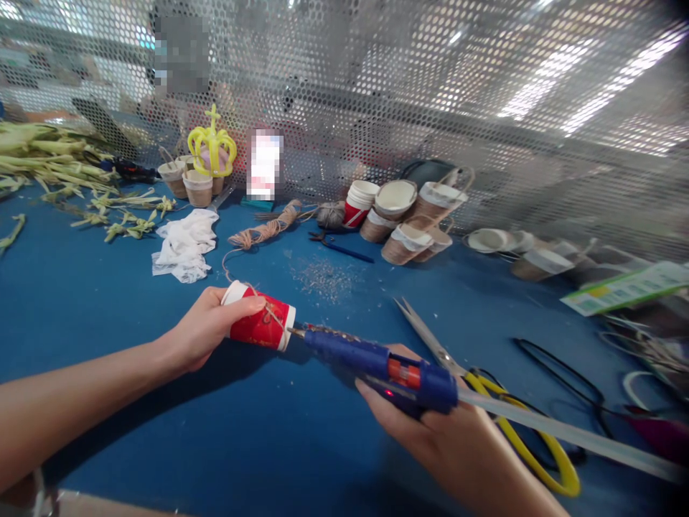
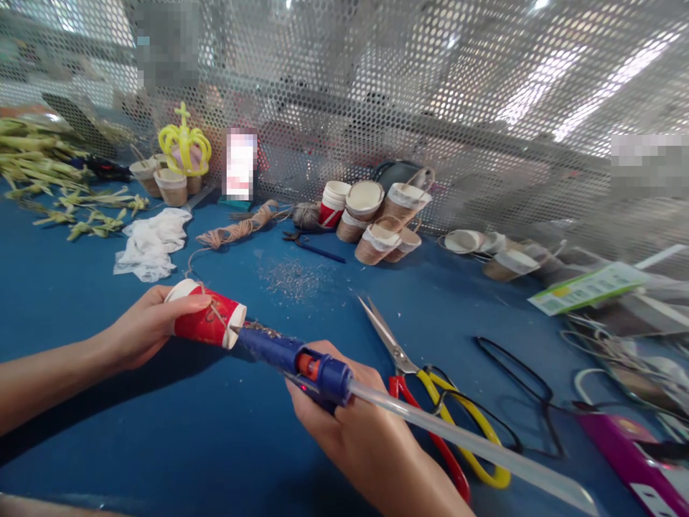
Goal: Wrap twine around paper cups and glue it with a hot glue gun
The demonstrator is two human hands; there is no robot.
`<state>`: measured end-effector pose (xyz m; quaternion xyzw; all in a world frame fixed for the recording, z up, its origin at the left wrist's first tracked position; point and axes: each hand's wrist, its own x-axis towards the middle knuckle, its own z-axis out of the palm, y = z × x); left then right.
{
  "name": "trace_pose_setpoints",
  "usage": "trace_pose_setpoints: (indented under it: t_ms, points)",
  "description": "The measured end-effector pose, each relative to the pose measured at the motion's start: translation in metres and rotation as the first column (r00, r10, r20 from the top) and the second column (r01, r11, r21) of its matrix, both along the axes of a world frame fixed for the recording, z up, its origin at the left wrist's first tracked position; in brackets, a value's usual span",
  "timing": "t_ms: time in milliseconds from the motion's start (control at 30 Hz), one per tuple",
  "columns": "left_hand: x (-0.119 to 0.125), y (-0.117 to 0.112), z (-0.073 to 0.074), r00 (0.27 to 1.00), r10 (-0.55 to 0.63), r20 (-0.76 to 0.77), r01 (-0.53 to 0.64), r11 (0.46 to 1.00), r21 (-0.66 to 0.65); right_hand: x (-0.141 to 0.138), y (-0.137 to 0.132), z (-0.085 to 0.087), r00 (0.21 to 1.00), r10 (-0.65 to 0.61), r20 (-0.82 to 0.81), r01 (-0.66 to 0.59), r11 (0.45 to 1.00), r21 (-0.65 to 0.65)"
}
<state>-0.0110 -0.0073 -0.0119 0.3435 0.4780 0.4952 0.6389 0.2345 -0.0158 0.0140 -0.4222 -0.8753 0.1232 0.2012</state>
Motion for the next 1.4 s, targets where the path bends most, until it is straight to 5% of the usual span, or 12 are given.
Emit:
trace_pose_setpoints:
  t_ms: [67, 167, 267, 367, 433, 533, 633, 767, 967, 1400]
  points:
    - [0.000, 0.000, 0.000, 1.000, -0.008, -0.004, 0.008, 1.000, 0.021, 0.006, 0.000, -0.003, 0.991, 0.040, 0.125, -0.061, 0.984, 0.169]
    - [-0.001, -0.001, -0.002, 1.000, -0.005, -0.008, 0.005, 0.999, 0.040, 0.018, 0.002, -0.010, 0.938, 0.138, 0.318, -0.263, 0.882, 0.391]
    - [-0.002, -0.001, -0.003, 1.000, 0.006, -0.009, -0.005, 0.999, 0.039, 0.027, 0.003, -0.017, 0.916, 0.151, 0.371, -0.326, 0.821, 0.469]
    - [-0.002, -0.001, -0.004, 1.000, 0.004, -0.002, -0.004, 0.999, 0.044, 0.029, 0.004, -0.022, 0.932, 0.166, 0.322, -0.309, 0.829, 0.466]
    - [-0.002, -0.002, -0.004, 1.000, 0.002, 0.008, -0.002, 0.999, 0.045, 0.025, 0.003, -0.022, 0.970, 0.168, 0.177, -0.221, 0.910, 0.351]
    - [-0.002, -0.002, -0.003, 1.000, 0.002, 0.018, -0.003, 0.999, 0.039, 0.015, 0.002, -0.013, 0.998, -0.003, -0.067, -0.002, 0.997, -0.072]
    - [-0.002, -0.002, -0.002, 1.000, 0.011, 0.028, -0.011, 1.000, 0.029, -0.001, 0.001, 0.002, 0.983, -0.125, -0.133, 0.071, 0.932, -0.355]
    - [-0.001, -0.002, 0.001, 0.995, 0.047, 0.083, -0.046, 0.999, -0.015, -0.015, 0.003, 0.014, 0.935, -0.205, -0.289, -0.016, 0.791, -0.612]
    - [0.001, -0.002, 0.004, 0.993, 0.047, 0.104, -0.044, 0.999, -0.027, -0.017, 0.005, 0.010, 0.901, -0.248, -0.356, -0.076, 0.717, -0.693]
    - [0.000, 0.000, 0.007, 0.990, 0.076, 0.120, -0.068, 0.996, -0.064, -0.020, 0.000, 0.016, 0.913, -0.290, -0.288, 0.010, 0.720, -0.694]
